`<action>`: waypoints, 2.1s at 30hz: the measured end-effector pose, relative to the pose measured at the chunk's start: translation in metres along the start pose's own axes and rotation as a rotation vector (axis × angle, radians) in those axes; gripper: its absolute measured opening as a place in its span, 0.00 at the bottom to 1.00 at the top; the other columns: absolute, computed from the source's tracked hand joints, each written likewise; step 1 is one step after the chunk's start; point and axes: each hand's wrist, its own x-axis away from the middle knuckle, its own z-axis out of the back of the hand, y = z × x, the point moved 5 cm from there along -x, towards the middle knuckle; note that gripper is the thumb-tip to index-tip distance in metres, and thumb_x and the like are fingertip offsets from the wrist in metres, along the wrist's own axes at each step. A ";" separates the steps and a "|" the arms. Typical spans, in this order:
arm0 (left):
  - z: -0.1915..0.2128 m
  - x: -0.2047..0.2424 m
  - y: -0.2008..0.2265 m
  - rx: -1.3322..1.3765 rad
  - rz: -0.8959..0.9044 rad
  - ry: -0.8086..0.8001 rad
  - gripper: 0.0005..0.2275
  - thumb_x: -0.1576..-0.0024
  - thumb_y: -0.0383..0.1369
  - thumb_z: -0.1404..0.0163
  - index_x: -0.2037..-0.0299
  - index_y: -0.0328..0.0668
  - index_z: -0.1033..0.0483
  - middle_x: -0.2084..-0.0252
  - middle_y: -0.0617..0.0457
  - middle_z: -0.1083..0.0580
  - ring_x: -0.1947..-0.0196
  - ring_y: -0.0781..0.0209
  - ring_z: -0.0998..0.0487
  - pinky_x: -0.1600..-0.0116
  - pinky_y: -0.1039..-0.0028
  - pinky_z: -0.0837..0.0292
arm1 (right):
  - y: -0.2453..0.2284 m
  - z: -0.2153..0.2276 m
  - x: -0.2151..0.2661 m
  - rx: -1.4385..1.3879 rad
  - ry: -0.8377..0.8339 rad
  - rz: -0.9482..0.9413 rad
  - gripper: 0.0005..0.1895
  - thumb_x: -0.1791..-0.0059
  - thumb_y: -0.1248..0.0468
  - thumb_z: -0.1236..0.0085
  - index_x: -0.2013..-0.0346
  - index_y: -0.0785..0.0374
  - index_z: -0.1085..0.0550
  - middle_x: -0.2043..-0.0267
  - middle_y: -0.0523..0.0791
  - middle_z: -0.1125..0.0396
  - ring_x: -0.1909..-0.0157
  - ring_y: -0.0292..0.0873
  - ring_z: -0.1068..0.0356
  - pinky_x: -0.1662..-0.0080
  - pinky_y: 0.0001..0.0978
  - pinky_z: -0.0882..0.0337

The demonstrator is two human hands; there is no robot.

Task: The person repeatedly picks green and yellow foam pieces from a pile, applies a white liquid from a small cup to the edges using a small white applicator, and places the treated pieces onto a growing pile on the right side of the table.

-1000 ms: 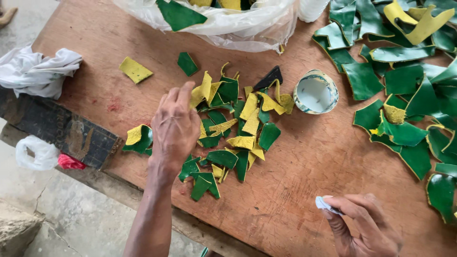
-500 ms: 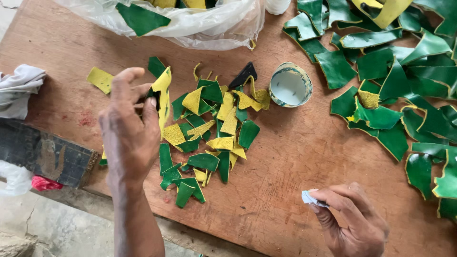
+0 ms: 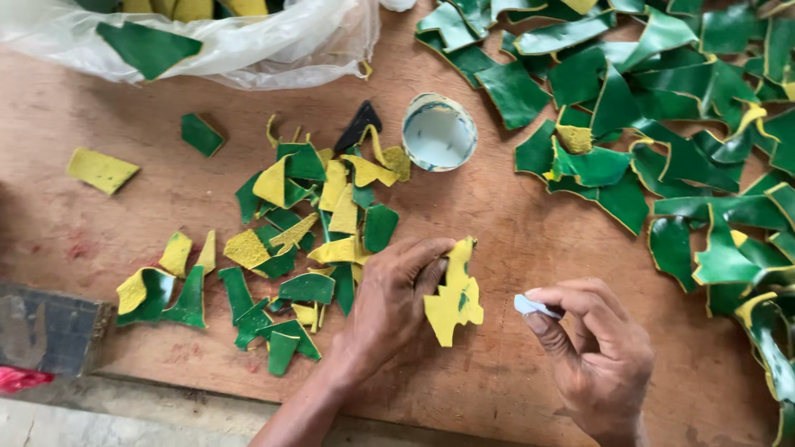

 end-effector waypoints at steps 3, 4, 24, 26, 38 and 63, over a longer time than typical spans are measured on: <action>-0.001 0.003 -0.002 -0.256 0.020 -0.055 0.15 0.47 0.25 0.43 0.48 0.41 0.20 0.58 0.42 0.27 0.54 0.46 0.24 0.55 0.60 0.26 | 0.010 0.004 0.002 -0.112 -0.020 -0.048 0.09 0.54 0.72 0.34 0.59 0.66 0.21 0.61 0.41 0.30 0.70 0.29 0.43 0.66 0.18 0.41; 0.001 0.002 0.003 -0.245 -0.115 -0.046 0.15 0.48 0.26 0.43 0.50 0.41 0.21 0.54 0.42 0.27 0.50 0.46 0.25 0.51 0.60 0.26 | 0.014 0.003 0.002 -0.168 -0.041 -0.066 0.09 0.53 0.72 0.36 0.59 0.66 0.22 0.60 0.41 0.30 0.67 0.29 0.39 0.64 0.17 0.38; -0.019 -0.001 -0.018 -0.184 0.461 -0.252 0.18 0.50 0.37 0.38 0.58 0.33 0.29 0.74 0.46 0.21 0.71 0.52 0.19 0.62 0.62 0.27 | 0.037 -0.003 0.009 -0.972 -0.170 -0.054 0.08 0.45 0.71 0.41 0.52 0.73 0.25 0.55 0.49 0.32 0.50 0.42 0.31 0.31 0.67 0.35; -0.005 -0.005 0.003 -0.225 0.150 0.028 0.27 0.56 0.38 0.36 0.51 0.29 0.32 0.61 0.40 0.26 0.60 0.47 0.23 0.58 0.62 0.29 | 0.041 -0.014 0.007 -0.984 -0.181 -0.039 0.09 0.44 0.72 0.40 0.50 0.73 0.25 0.58 0.47 0.32 0.52 0.38 0.32 0.28 0.66 0.41; -0.027 -0.001 0.001 -0.265 -0.253 -0.329 0.20 0.48 0.26 0.44 0.46 0.30 0.28 0.40 0.37 0.33 0.38 0.39 0.34 0.36 0.59 0.37 | 0.046 -0.046 0.032 -0.910 -0.500 -0.079 0.07 0.47 0.68 0.39 0.58 0.70 0.23 0.58 0.46 0.33 0.51 0.41 0.30 0.29 0.55 0.35; -0.102 -0.002 0.022 -0.583 -0.475 -0.428 0.33 0.36 0.50 0.64 0.26 0.36 0.50 0.21 0.42 0.54 0.20 0.48 0.61 0.20 0.56 0.72 | 0.002 0.063 -0.012 -0.722 -0.392 0.293 0.09 0.45 0.63 0.39 0.54 0.65 0.24 0.64 0.43 0.30 0.59 0.39 0.34 0.40 0.56 0.29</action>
